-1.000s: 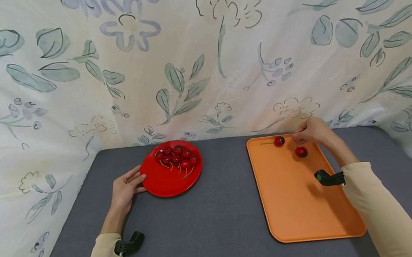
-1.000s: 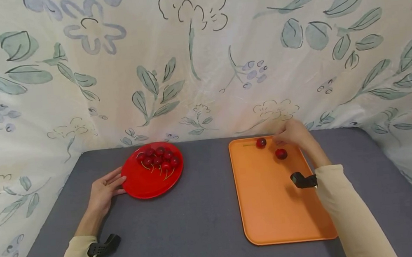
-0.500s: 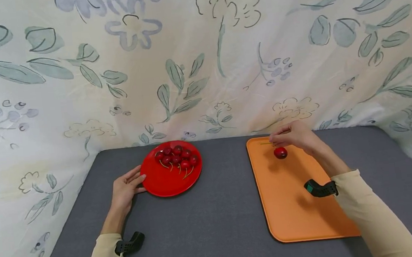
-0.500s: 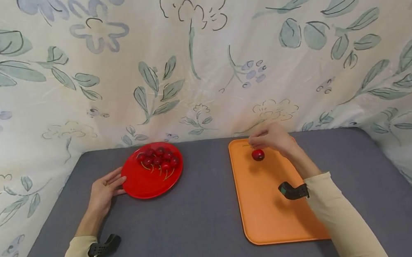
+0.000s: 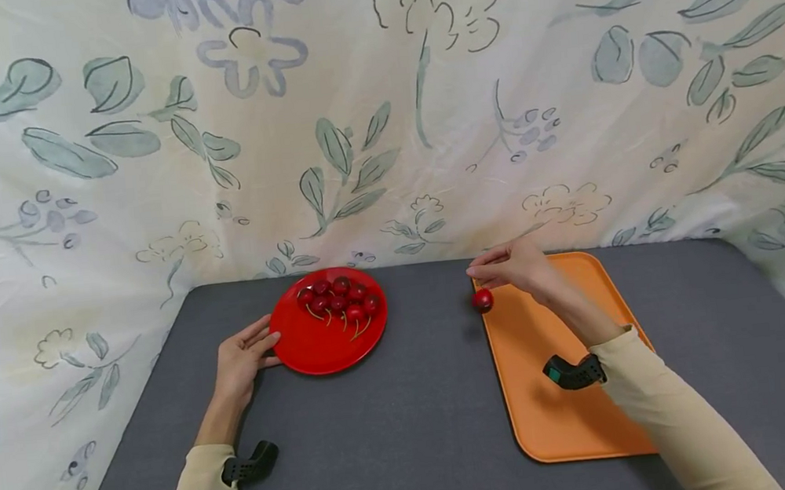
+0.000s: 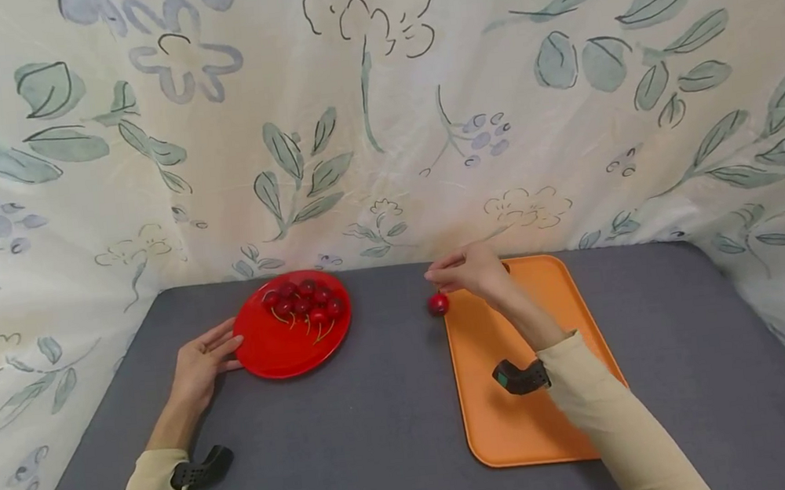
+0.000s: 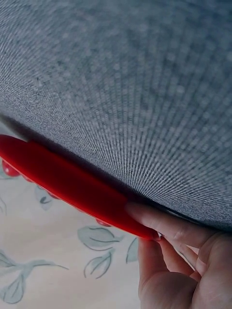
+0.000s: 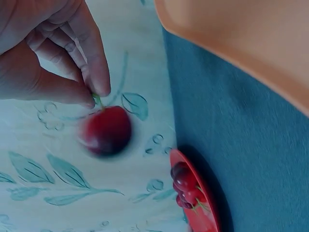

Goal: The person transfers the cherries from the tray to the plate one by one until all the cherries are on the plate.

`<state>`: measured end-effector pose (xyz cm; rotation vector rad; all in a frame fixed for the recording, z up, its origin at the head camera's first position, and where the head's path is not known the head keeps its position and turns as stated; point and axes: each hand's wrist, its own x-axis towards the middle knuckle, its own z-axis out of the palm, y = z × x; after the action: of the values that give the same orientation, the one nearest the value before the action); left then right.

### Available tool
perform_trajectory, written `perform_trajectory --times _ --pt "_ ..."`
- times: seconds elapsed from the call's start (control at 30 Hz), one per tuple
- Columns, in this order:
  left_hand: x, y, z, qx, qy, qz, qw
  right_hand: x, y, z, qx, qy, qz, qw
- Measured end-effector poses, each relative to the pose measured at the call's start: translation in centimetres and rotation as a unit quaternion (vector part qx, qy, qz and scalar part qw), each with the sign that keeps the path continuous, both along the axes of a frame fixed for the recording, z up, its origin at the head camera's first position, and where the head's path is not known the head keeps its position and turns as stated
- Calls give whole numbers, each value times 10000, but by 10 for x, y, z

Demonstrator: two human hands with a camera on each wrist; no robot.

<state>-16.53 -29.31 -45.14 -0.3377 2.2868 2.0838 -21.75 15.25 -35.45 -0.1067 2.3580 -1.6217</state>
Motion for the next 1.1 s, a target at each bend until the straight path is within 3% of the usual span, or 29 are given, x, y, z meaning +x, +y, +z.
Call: perform_trajectory --times 0.17,0.3,0.43,0.67,0.87,1.1 --pt "-1 -1 1 -5 -17 -18 10000 -1 -16 -8 -286 -103 64 9995" --pt "-1 -1 2 -15 -27 8 10000 -1 -31 -19 -868 -272 96 9958" --pt "0 -1 2 -58 -25 41 10000 1 -52 -32 -1571 -662 90 9853" --pt "0 -1 1 -66 -40 13 10000 1 -89 -52 -2304 -1148 -76 9663" --pt "-1 0 1 -77 -6 63 10000 -2 -113 -63 -2663 -1345 -349 9538" --pt "-1 0 -1 -73 9 38 10000 -2 -130 -78 -2624 -1366 -578 9535"
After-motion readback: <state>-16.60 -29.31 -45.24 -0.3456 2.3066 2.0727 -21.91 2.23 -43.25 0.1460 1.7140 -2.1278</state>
